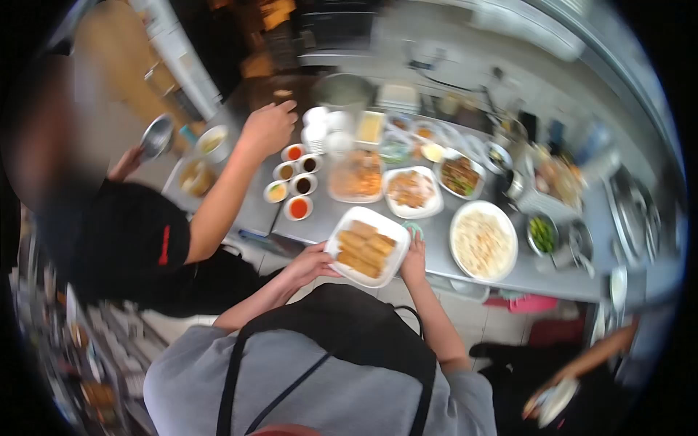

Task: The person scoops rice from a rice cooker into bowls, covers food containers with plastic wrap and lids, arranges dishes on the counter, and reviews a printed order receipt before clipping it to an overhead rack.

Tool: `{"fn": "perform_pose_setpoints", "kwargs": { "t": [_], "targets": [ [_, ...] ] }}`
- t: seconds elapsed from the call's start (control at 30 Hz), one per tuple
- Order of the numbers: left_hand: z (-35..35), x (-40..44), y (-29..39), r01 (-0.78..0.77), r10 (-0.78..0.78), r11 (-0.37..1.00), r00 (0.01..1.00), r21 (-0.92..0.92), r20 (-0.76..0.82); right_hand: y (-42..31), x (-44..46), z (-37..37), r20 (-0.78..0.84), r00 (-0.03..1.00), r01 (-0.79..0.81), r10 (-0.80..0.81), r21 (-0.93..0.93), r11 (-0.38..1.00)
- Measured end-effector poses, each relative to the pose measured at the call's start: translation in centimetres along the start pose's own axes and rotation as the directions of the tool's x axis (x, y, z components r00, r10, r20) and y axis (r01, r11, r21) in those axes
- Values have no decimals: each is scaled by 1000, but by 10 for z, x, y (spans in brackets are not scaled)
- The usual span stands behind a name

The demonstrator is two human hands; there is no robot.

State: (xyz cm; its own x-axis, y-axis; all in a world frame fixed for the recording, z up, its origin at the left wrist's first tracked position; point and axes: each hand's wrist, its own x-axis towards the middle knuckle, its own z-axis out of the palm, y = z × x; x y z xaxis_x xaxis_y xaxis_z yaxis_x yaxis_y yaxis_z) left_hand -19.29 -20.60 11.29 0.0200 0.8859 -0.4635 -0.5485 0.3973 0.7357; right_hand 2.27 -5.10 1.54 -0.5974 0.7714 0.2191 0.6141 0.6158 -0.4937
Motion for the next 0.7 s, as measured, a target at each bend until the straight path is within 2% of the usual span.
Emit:
{"fn": "perform_pose_setpoints", "kwargs": {
  "t": [0.03, 0.07, 0.1, 0.13, 0.17, 0.2, 0.23, 0.27, 0.33, 0.37, 0.4, 0.43, 0.47, 0.53, 0.57, 0.63, 0.7],
  "targets": [
    [-1, -2, 1, -4, 4, 1000, 1000, 6, 2, -8, 3, 17, 87, 995, 7, -49, 429, 903],
    [-2, -4, 3, -36, 36, 999, 999, -12, -4, -17, 6, 34, 173, 980, -73, -97, 768, 636],
    [-3, -6, 4, -53, 53, 998, 999, -24, -7, -47, 5, 31, 267, 950, -259, -160, 963, 73],
    [-3, -8, 5, -71, 71, 997, 997, -36, -11, -67, 3, 24, 329, 911, -411, -247, 763, -499],
    [-4, -10, 7, -89, 88, 995, 996, -48, -15, -74, 1, 20, 343, 899, -437, -274, 754, -490],
    [-3, -13, 9, -98, 97, 994, 995, -46, -11, -79, -2, 16, 326, 923, -345, -205, 936, -66],
    [-3, -16, 12, -104, 104, 994, 995, -42, -4, -82, -4, 12, 266, 951, -191, -156, 906, 379],
    [-4, -19, 13, -120, 120, 992, 993, -47, -8, -85, -7, 6, 181, 973, -14, -143, 666, 746],
    [-5, -24, 16, -143, 143, 989, 990, -42, -1, -68, -2, -20, 435, 886, -380, 160, 482, 789],
    [-6, -26, 17, -155, 156, 987, 988, -28, 16, -55, 3, -21, 441, 884, -378, 155, 478, 793],
    [-5, -27, 17, -156, 156, 987, 988, -34, 13, -47, 8, -22, 500, 834, -551, 234, 775, 309],
    [-1, -26, 18, -138, 138, 990, 990, -19, 21, -43, 9, -22, 585, 768, -519, 260, 807, -283],
    [2, -24, 18, -119, 119, 993, 992, -2, 30, -40, 10, -20, 587, 767, -521, 261, 806, -282],
    [6, -14, 12, -99, 100, 995, 994, -20, 33, -62, 16, -30, 584, 799, -462, 142, 748, -477],
    [6, -8, 9, -80, 81, 996, 996, -36, 35, -72, 14, -28, 582, 800, -458, 148, 750, -478],
    [2, 3, 4, -91, 98, 993, 991, -71, 94, -89, 8, -25, 647, 749, -473, 138, 669, -573],
    [-1, 11, 2, -106, 109, 992, 993, -75, 46, -82, -3, -22, 695, 713, -507, 93, 602, -616]
  ]
}}
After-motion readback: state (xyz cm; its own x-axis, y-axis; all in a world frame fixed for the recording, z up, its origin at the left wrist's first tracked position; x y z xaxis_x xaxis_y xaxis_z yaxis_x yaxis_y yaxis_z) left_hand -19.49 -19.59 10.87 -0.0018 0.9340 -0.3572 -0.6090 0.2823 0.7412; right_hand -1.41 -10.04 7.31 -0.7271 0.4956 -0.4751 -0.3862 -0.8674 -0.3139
